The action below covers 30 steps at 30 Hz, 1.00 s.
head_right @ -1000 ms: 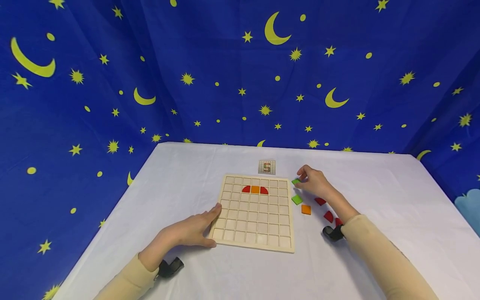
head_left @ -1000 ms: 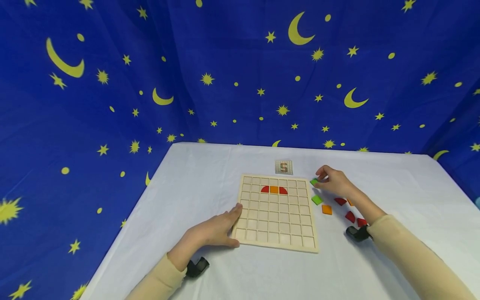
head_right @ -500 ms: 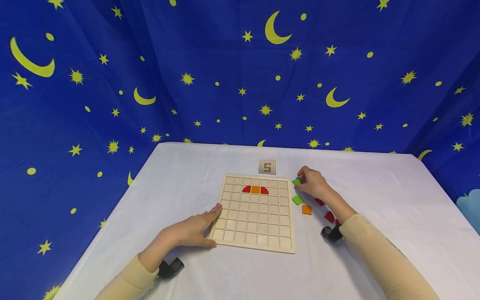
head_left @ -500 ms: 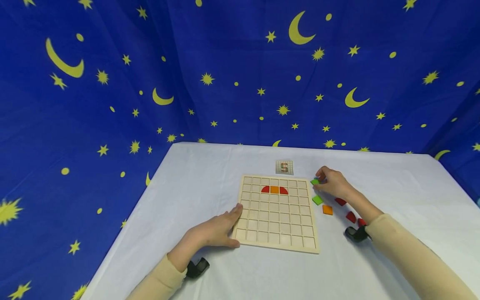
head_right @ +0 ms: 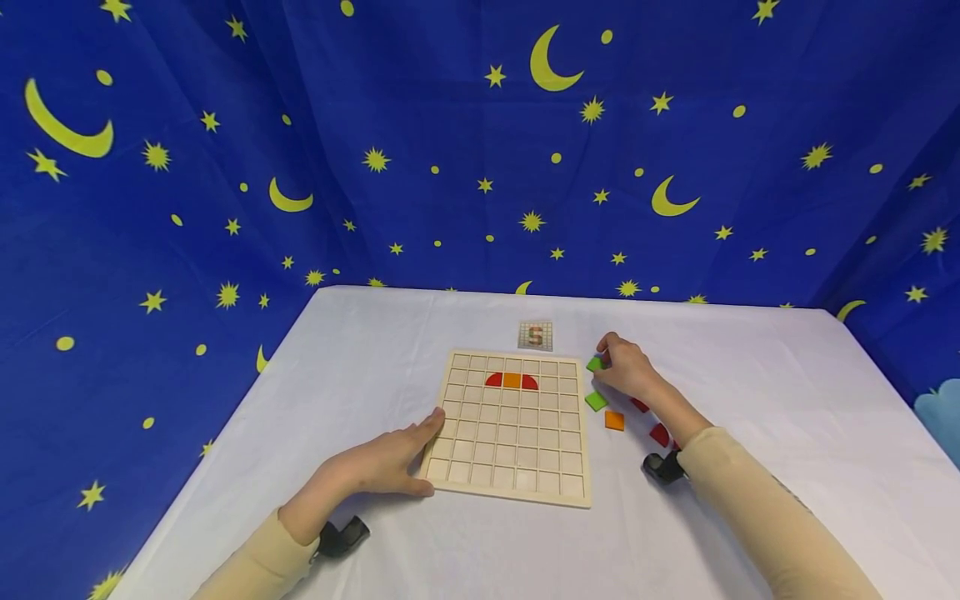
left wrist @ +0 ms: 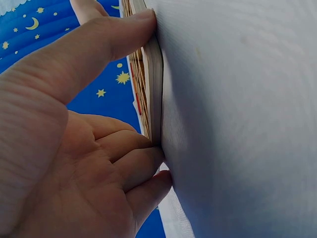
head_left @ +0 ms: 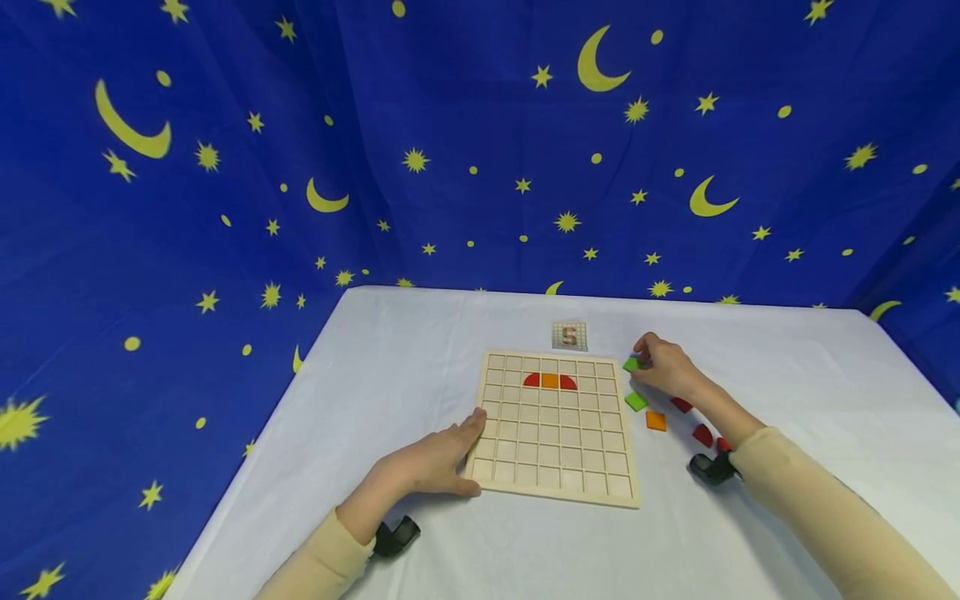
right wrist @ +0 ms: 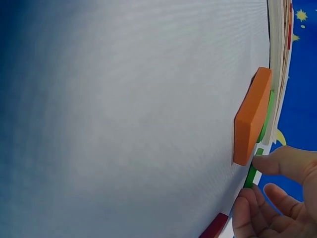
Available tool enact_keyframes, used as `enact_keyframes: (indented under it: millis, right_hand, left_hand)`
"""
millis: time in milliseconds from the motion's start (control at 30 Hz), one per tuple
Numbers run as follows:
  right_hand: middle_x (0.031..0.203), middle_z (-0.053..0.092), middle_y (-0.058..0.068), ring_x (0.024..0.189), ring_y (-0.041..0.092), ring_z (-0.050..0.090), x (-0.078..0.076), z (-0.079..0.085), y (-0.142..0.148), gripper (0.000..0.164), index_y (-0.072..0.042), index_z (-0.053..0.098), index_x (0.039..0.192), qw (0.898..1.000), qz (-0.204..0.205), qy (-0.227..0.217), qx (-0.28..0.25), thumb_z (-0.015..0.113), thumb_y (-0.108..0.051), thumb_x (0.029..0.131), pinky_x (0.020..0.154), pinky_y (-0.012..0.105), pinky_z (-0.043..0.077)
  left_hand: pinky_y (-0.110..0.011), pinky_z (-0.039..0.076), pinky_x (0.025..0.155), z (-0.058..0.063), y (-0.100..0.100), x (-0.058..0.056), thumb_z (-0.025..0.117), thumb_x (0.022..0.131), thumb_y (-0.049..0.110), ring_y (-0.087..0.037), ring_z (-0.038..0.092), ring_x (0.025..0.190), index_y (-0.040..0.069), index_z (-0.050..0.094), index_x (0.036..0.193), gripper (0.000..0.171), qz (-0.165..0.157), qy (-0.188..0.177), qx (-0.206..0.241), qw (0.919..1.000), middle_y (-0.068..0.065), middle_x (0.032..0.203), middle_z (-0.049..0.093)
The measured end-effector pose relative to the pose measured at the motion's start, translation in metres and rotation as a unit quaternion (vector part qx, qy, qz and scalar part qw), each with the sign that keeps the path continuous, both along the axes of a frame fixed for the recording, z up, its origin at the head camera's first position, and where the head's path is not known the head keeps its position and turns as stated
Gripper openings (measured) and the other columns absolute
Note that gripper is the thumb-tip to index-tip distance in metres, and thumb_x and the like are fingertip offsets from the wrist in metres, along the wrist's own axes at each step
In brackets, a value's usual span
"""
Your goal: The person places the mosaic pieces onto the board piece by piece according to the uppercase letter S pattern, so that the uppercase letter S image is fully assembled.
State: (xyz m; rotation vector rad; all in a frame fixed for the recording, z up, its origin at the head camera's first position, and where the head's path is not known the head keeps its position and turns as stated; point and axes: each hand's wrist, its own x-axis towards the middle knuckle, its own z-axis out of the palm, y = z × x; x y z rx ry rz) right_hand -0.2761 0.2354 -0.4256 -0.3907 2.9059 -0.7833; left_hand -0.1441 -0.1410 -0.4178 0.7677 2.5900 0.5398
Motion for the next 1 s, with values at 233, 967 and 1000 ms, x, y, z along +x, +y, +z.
enact_keyframes:
  millis: [233,967,1000]
  right_hand:
    - [0.097,0.058,0.024,0.084,0.032,0.057,0.000,0.001,0.001,0.042,0.008,0.046,0.112,1.000,-0.003,-0.011,-0.003,0.068,-0.005,0.079,0.072,0.042,0.051]
    - [0.102,0.057,0.024,0.091,0.036,0.058,0.003,0.014,0.001,0.047,0.008,0.043,0.117,0.999,-0.020,-0.024,-0.029,0.069,-0.007,0.082,0.073,0.042,0.052]
    - [0.102,0.057,0.025,0.092,0.037,0.058,0.003,0.015,0.001,0.047,0.009,0.043,0.118,0.999,-0.020,-0.023,-0.031,0.069,-0.006,0.082,0.073,0.042,0.052]
  left_hand:
    - [-0.044,0.027,0.108,0.000,0.000,0.000,0.077,0.078,0.032,-0.035,0.027,0.136,-0.008,0.018,0.147,0.099,-0.001,0.002,-0.001,1.0000,-0.019,0.153,0.017]
    - [-0.044,0.028,0.108,0.002,0.001,0.001,0.077,0.078,0.031,-0.036,0.028,0.135,-0.008,0.019,0.146,0.098,-0.002,0.006,0.001,1.0000,-0.020,0.153,0.018]
    - [-0.044,0.028,0.108,0.002,0.001,0.001,0.077,0.078,0.031,-0.036,0.028,0.135,-0.008,0.019,0.146,0.098,-0.002,0.006,0.000,1.0000,-0.019,0.153,0.018]
